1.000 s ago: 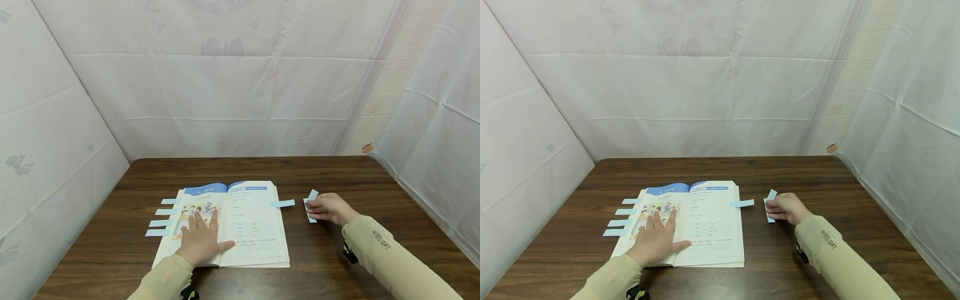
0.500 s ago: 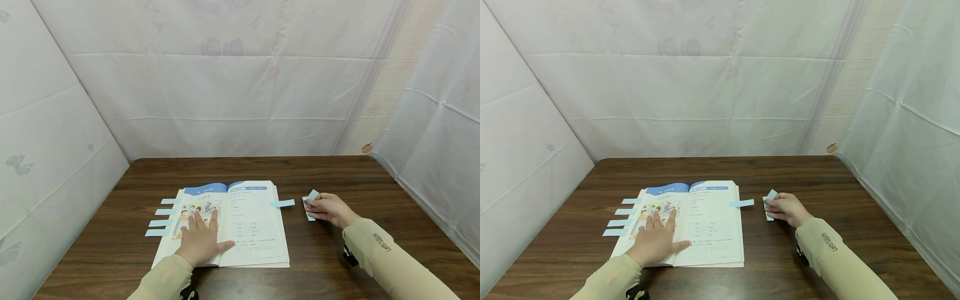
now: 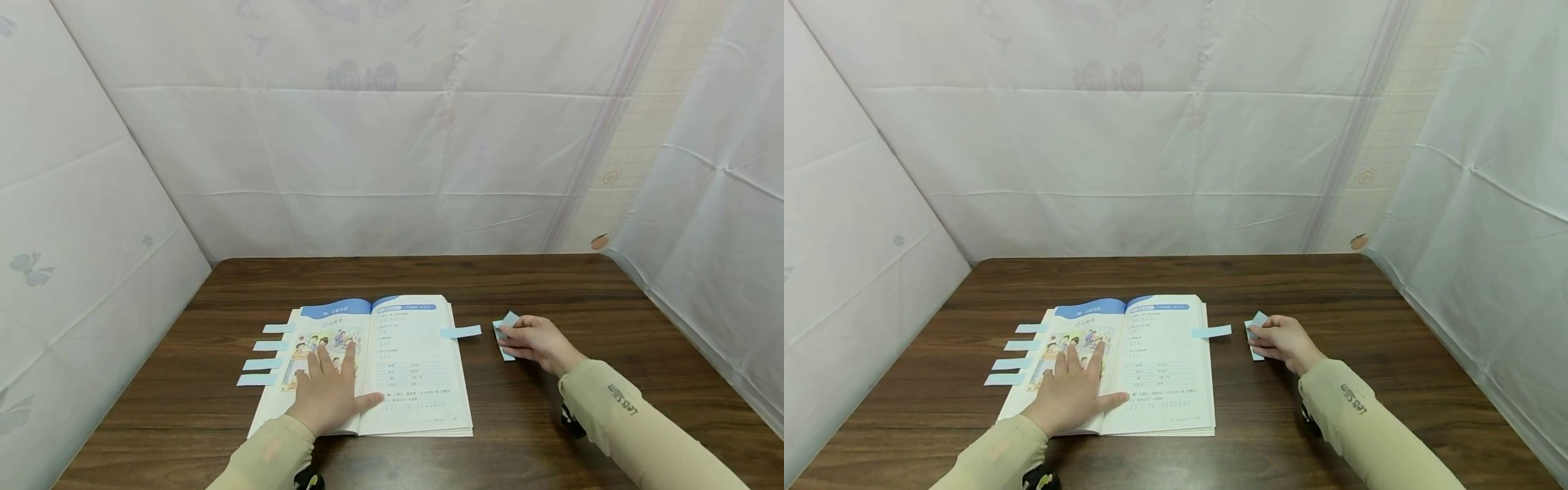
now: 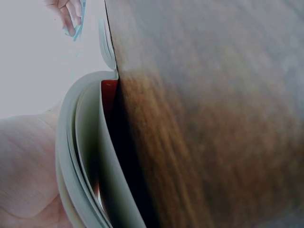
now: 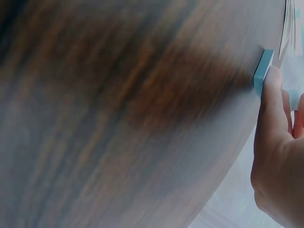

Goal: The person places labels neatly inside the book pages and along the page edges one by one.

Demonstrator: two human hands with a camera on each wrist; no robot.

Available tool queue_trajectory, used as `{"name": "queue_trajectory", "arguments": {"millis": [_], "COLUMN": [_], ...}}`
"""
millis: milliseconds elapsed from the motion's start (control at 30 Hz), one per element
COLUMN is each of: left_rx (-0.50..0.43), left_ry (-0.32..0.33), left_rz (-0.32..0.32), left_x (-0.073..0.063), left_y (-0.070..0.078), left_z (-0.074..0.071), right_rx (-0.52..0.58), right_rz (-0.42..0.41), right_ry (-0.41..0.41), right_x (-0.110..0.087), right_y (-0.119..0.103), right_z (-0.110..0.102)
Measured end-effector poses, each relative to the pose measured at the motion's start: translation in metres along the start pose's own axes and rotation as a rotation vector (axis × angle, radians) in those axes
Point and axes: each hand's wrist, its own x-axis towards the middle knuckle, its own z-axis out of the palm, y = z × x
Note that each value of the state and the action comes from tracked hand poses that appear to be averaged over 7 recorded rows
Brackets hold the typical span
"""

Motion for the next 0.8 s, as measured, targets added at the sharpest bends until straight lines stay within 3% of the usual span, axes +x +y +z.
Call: {"name": "queue_trajectory", "arguments": {"millis": [300, 800], "left_rx": [-0.007, -0.006], "left_ry": [0.004, 0.005], "left_rz": [0.001, 0.001], "left_x": [-0.001, -0.001], "left_y": [0.0, 0.001], "left_z": [-0.001, -0.002], "right_rx": [-0.013, -0.18], "right_rz": [-0.009, -0.08], "right_ry": [0.014, 0.083], "right_x": [-0.003, -0.001], "right_y": [0.0, 0.002], "right_z": [0.003, 0.011]}}
